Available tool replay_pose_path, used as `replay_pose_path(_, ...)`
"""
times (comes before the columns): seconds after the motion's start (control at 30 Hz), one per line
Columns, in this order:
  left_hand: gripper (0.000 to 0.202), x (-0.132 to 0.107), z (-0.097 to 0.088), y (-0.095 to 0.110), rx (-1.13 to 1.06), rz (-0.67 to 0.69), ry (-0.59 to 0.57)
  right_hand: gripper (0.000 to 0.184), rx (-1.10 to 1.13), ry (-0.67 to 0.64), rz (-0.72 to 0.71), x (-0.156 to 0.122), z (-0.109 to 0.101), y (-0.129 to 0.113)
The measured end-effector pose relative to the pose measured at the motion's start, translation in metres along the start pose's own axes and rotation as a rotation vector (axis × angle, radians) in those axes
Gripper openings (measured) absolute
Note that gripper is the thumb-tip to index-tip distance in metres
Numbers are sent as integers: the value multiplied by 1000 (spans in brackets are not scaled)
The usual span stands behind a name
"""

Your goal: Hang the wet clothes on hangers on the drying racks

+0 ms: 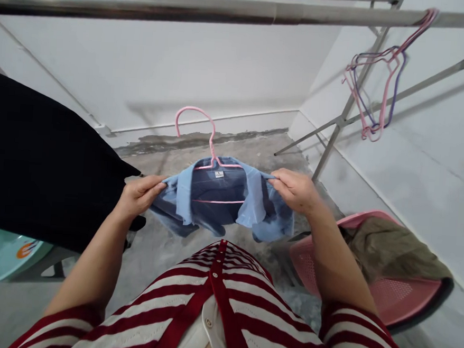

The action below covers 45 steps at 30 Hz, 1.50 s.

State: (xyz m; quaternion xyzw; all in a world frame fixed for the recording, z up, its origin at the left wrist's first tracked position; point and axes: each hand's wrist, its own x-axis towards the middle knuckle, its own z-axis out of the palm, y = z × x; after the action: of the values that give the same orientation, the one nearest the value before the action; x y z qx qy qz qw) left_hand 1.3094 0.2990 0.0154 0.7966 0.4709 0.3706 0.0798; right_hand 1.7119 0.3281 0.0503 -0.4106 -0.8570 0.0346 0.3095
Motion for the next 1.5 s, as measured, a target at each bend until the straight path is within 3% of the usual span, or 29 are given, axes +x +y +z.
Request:
replay_pose_path(0.23,27,7,0,6,33,72,-31,24,39,-40,-31,0,14,-4)
replay_pose_path(0.4,33,1,-2,-14,-118,-117,-86,23,104,64,114,-11,7,7)
replay_pose_path(0.57,24,-2,-9,-15,-351,-318,138,24,174,108,155,-24,18,17)
replay_pose_path(0.67,24,4,-13,-6,-339,-327,274,24,219,86,144,-31,31,20)
replay_pose_path(0.8,34,13,-14,1,-243,-296,371,23,283,87,164,-39,42,22)
replay_pose_path(0.9,42,21,-13,3,-303,-331,432,22,322,84,167,-43,46,23)
replay_pose_path(1.03,43,30,-14,3,-499,-431,427,20,382,-30,146,-48,49,25)
replay_pose_path(1.17,44,28,-15,6,-635,-525,365,22,385,110,227,-51,46,24)
replay_pose_path(1.4,45,26,-11,-4,-705,-571,322,21,428,48,251,-51,42,21)
replay_pose_path(1.5,46,25,-16,-4,-557,-514,384,20,426,79,267,-53,41,21)
